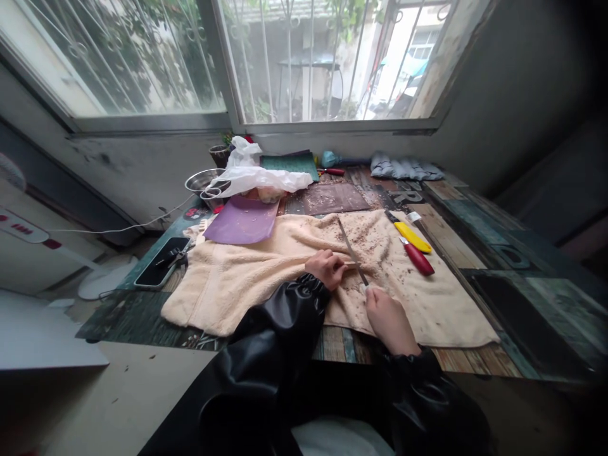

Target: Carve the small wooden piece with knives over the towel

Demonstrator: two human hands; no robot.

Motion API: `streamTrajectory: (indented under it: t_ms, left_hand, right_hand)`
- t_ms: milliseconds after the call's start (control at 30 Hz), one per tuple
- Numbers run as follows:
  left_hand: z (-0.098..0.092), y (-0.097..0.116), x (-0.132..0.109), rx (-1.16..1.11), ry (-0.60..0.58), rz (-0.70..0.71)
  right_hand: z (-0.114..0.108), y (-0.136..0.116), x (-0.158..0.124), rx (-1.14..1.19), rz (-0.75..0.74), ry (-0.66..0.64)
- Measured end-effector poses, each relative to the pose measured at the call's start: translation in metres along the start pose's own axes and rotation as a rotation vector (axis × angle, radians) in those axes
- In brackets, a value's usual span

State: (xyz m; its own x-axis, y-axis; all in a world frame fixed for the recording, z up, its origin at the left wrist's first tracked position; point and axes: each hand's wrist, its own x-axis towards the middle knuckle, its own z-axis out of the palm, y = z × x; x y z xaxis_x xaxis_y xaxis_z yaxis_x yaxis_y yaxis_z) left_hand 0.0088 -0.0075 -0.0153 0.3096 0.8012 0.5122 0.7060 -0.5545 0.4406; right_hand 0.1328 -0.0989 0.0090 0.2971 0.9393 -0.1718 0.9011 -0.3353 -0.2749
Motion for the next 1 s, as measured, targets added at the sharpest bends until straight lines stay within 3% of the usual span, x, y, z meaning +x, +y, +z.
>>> streamTrajectory:
  t_ms: [200,433,700,900,1000]
  left_hand:
    - [-0.001,0.001,-0.001,0.012,-0.012,0.019]
    - [-0.006,0.002,0.005,0.007,-0.018,-0.071]
    - [-0.005,0.003,0.002,-0.003,-0.031,-0.066]
    - [-0.007,0.003,0.005,-0.002,-0.010,-0.079]
    - [-0.007,0.000,0.005,0.003,0.001,-0.061]
  right_hand:
    - [0.000,-0.011,0.019,0.039,-0.037,0.058]
    - [0.005,0.006,0.003,0.042,-0.036,0.031]
    - [0.000,-0.013,0.022,0.060,-0.042,0.050]
    - [0.008,0.003,0.004,0.061,-0.007,0.021]
    - [0.005,-0.002,0.007,0.070,-0.018,0.043]
